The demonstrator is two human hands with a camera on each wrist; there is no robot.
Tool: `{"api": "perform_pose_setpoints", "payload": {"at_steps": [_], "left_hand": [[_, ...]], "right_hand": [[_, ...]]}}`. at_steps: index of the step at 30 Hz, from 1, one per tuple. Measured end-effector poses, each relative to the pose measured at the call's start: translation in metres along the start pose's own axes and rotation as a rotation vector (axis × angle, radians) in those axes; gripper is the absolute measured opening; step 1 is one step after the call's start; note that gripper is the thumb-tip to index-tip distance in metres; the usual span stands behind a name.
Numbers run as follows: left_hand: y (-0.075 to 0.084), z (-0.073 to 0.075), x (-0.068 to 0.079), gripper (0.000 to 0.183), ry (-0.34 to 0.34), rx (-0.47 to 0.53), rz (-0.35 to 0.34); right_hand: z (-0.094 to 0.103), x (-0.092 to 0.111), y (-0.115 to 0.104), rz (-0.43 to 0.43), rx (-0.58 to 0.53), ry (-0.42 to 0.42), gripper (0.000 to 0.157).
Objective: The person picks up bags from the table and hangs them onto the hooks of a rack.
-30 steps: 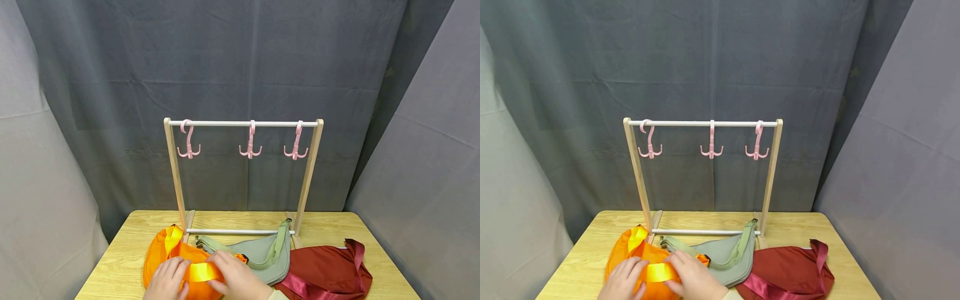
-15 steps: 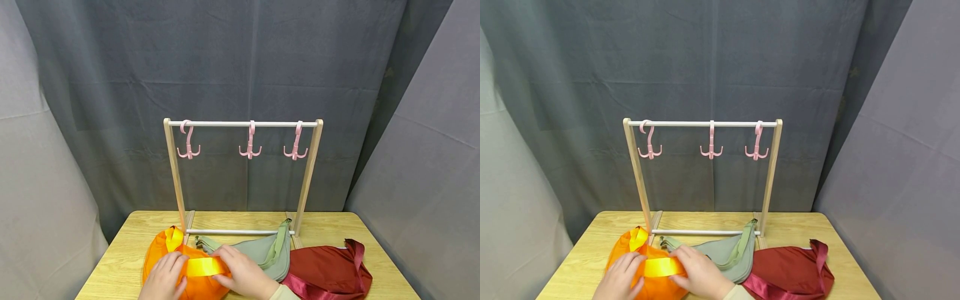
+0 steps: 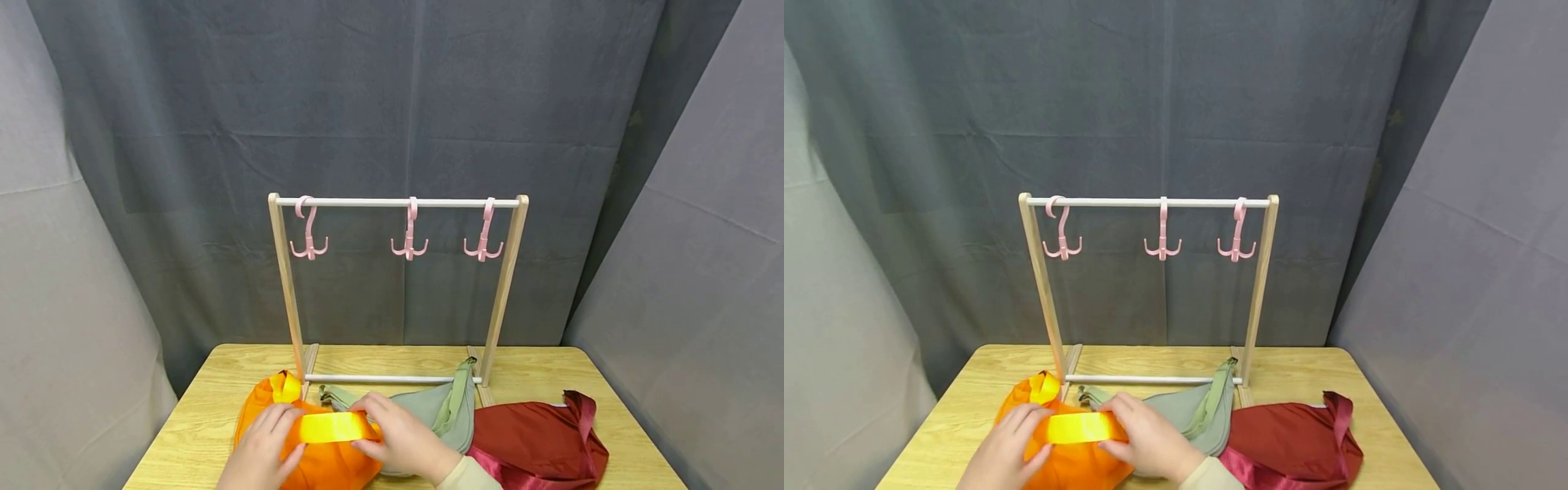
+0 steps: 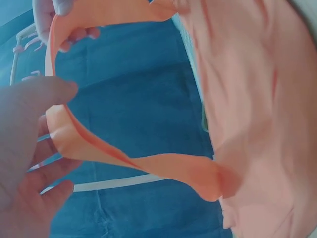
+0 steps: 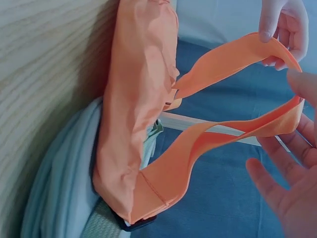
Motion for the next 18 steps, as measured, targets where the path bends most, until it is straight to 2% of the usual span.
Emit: {"api": "perform_pose_setpoints", "payload": {"at_steps": [4,8,18], "left_hand": [[-0.003,0.003,-0.005,0.058,0.011,0.012,-0.023],[-0.005,0.006,-0.009,0.055,-0.007,0.044,-0.026],[-0.007,0.008,-0.017,0.052,-0.124,0.060,0.071]], "right_hand": [[0.002,-0.004,0.000,-0.002,-0.005,-0.004,0.041],[0.004,-0.007,0.001,-0.013,-0.010,-0.014,0.040],[0.011,-0.014,0.004,-0.058,-0.007,-0.055,0.040]]}}
Point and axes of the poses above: each hand's wrist, its own x-axis away from the middle knuckle, its own z-axis out of the back of the hand, y = z × x, the point moved 5 cm from there along -x, towards the middle knuckle, and after that the axes turned 13 degrees about y, right-handed, at the moved point
